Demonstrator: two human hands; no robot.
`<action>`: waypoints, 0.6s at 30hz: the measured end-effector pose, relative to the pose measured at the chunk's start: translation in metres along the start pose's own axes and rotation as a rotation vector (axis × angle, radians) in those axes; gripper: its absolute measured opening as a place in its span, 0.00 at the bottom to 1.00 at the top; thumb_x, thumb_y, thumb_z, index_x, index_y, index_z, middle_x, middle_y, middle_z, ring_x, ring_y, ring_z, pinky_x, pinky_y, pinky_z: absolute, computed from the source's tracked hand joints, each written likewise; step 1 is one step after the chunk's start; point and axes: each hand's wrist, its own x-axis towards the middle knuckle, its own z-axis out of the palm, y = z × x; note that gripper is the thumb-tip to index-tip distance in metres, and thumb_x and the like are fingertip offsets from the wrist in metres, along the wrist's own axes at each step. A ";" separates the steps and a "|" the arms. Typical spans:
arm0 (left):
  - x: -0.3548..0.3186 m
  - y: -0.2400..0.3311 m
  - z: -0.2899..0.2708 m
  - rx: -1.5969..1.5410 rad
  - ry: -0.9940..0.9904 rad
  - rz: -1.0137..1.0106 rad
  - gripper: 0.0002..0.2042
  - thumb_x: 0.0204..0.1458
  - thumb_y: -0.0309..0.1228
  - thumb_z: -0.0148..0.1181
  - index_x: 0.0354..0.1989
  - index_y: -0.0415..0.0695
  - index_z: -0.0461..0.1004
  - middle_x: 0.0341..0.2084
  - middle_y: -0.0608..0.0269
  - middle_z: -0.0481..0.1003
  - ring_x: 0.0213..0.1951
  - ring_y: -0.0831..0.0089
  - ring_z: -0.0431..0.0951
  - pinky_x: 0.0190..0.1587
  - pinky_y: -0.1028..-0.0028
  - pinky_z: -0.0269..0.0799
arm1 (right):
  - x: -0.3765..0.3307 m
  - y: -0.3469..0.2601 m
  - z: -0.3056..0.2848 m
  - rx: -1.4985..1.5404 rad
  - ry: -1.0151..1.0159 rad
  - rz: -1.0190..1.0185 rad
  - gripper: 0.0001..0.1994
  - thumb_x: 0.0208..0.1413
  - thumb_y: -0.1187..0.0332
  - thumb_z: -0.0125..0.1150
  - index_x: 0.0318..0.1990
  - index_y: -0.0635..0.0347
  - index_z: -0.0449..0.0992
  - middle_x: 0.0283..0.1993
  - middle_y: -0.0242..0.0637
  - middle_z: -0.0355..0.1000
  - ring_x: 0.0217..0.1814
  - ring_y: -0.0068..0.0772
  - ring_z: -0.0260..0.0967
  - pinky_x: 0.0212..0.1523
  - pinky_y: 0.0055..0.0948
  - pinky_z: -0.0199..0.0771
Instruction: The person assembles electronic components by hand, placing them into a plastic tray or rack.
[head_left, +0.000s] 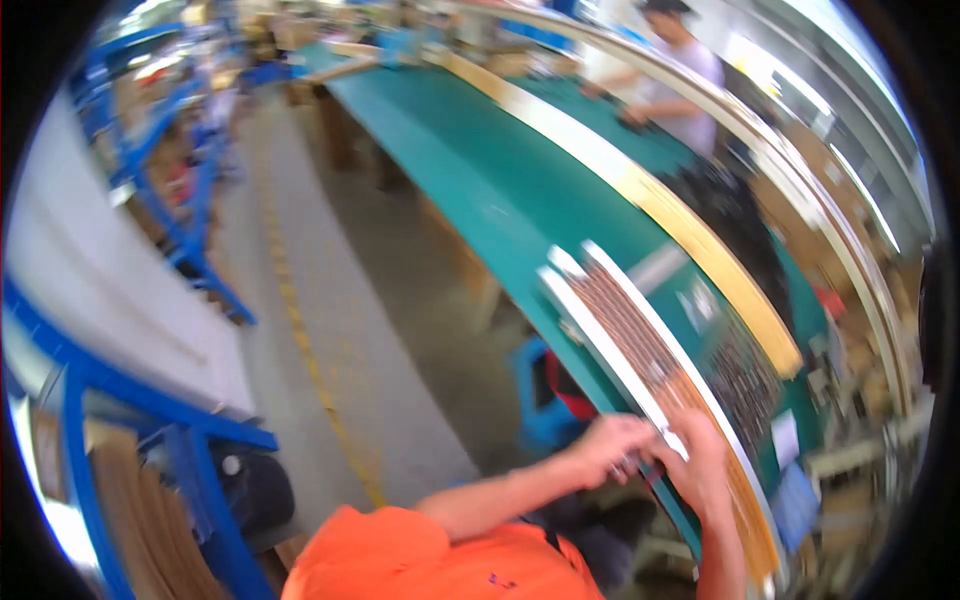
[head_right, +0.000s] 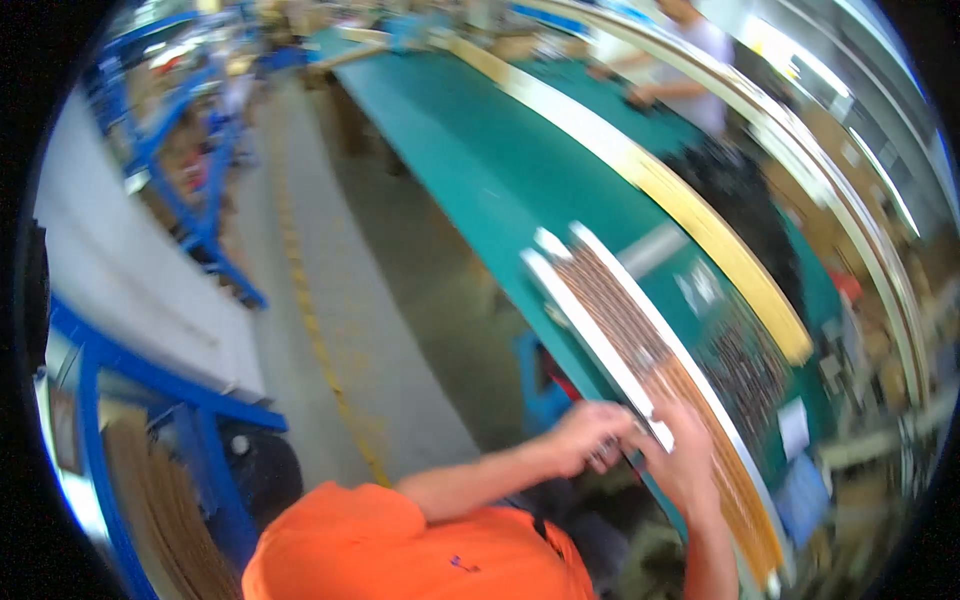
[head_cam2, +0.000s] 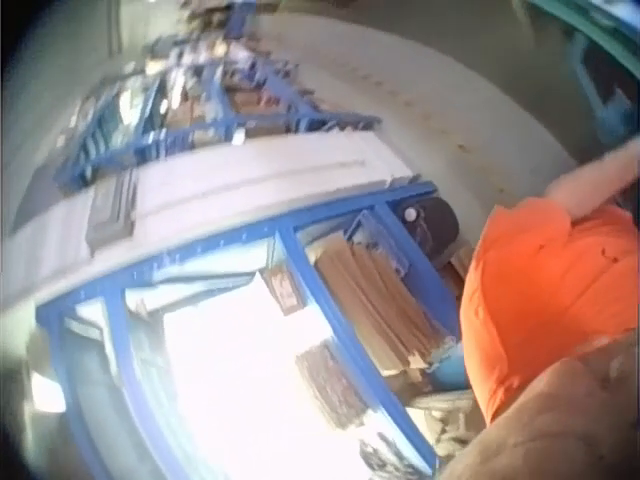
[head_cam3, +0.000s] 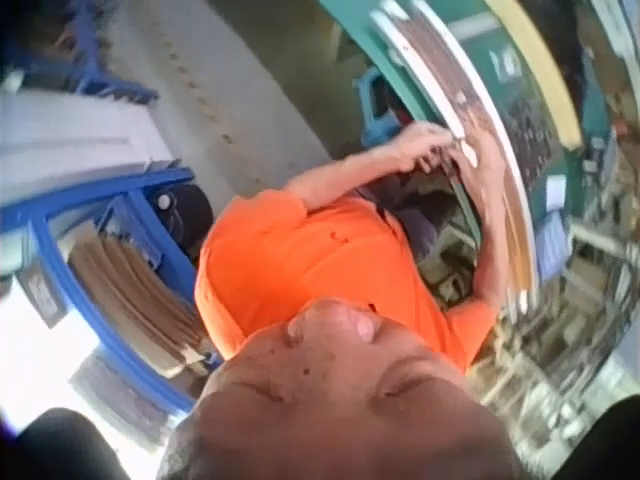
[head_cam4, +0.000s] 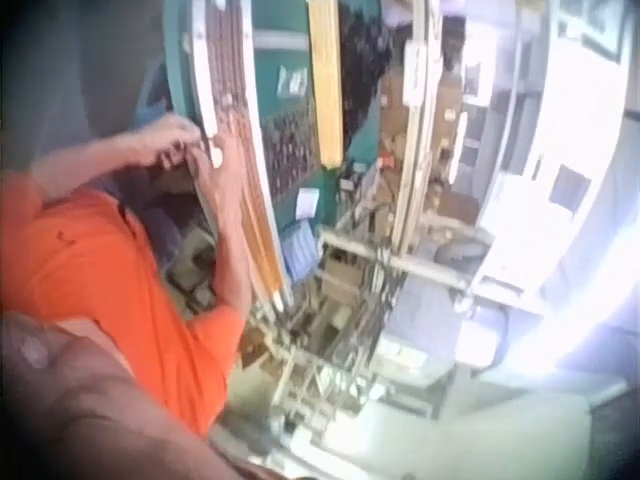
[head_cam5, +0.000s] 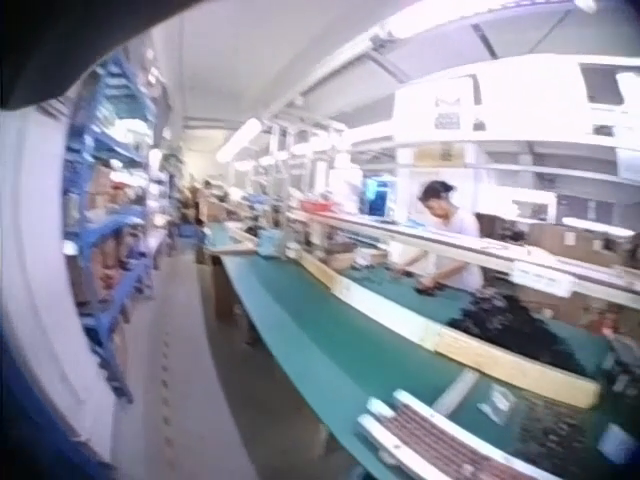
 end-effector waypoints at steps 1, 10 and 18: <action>-0.004 0.005 -0.010 -0.006 -0.016 -0.004 0.09 0.58 0.39 0.56 0.30 0.48 0.73 0.21 0.65 0.74 0.16 0.78 0.68 0.15 0.76 0.61 | 0.009 -0.012 0.001 0.010 -0.051 0.002 0.17 0.42 0.67 0.73 0.37 0.64 0.73 0.38 0.44 0.73 0.42 0.46 0.71 0.43 0.37 0.71; 0.005 0.001 -0.007 -0.038 -0.162 0.104 0.15 0.61 0.42 0.55 0.32 0.42 0.73 0.21 0.65 0.73 0.17 0.80 0.70 0.15 0.79 0.65 | 0.000 0.002 -0.007 0.030 -0.065 -0.070 0.29 0.42 0.72 0.71 0.55 0.60 0.69 0.41 0.37 0.77 0.43 0.39 0.75 0.47 0.38 0.72; 0.001 -0.006 -0.009 -0.164 -0.173 0.096 0.12 0.61 0.38 0.53 0.35 0.41 0.74 0.21 0.66 0.73 0.19 0.79 0.72 0.17 0.78 0.68 | -0.010 0.004 0.001 0.040 -0.016 -0.040 0.20 0.44 0.73 0.70 0.47 0.59 0.74 0.39 0.37 0.75 0.40 0.35 0.74 0.35 0.30 0.75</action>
